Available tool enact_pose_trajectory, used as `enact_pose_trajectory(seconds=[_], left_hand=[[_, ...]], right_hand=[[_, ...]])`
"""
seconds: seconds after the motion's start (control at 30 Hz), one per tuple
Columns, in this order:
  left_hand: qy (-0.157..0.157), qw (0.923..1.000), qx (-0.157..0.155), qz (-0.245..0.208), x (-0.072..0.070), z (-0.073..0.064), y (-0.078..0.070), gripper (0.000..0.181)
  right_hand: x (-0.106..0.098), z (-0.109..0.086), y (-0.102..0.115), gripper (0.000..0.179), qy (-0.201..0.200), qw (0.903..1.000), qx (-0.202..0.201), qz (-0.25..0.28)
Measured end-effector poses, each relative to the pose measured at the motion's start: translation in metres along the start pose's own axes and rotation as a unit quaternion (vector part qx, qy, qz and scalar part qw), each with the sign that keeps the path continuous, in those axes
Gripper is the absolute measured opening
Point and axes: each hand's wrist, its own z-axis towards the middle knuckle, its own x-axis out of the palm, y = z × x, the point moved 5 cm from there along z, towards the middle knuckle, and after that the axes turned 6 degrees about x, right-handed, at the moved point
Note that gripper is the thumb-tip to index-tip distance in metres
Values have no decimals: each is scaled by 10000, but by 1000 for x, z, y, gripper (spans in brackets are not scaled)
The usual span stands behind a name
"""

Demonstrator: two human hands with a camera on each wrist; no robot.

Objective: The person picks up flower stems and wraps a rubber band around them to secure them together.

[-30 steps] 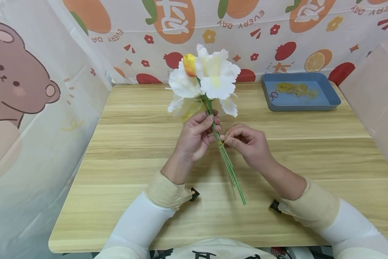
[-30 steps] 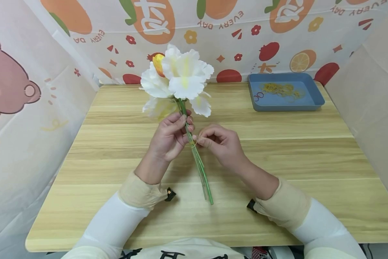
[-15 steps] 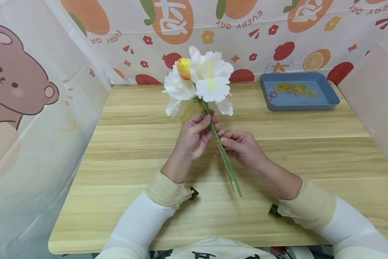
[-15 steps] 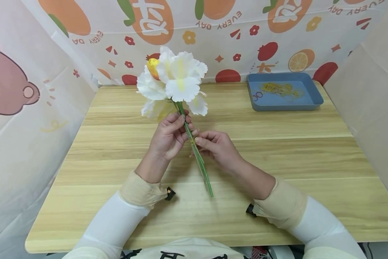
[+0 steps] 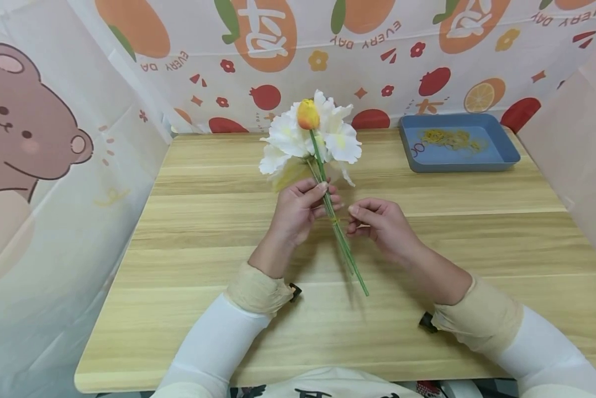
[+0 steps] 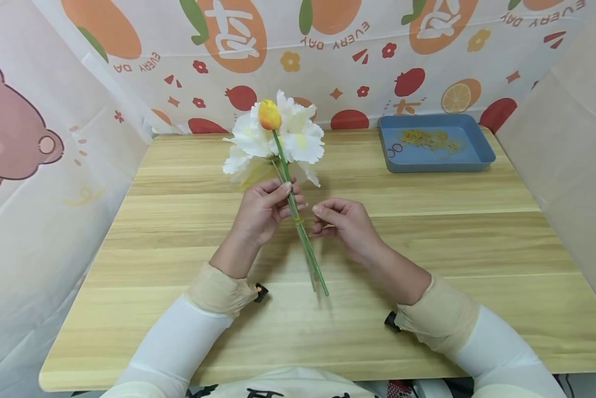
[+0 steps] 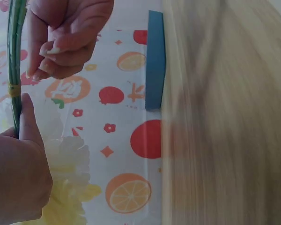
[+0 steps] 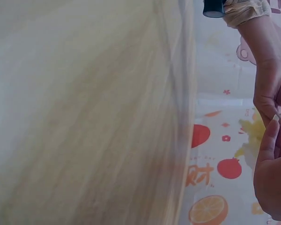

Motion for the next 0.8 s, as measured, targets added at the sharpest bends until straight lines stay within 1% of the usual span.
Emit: enact_pose_trajectory(seconds=[0.1,0.2,0.3,0.4,0.5,0.7,0.8], left_hand=[[-33,9989,12,478,-3,1,2,16],[4,9951,-26,989,-5,2,4,20],[47,9909,-141,1340,-8,4,6,24],[53,9872,-298,1567,-11,7,6,23],[45,9847,-471,1676,-14,11,6,17],[64,9769,-786,1985,-20,22,4,16],[-22,9741,-1019,2017,-25,27,6,18]], right_hand=[[-2,0,-2,15,-95,9998,42,-155],[-3,1,-4,15,-202,9992,90,-319],[-4,3,-6,14,-294,9981,168,-518],[-5,6,-6,11,-376,9963,224,-737],[-6,8,-5,10,-439,9948,253,-886],[-7,9,-6,9,-427,9938,375,-958],[-7,9,-8,8,-394,9936,464,-955]])
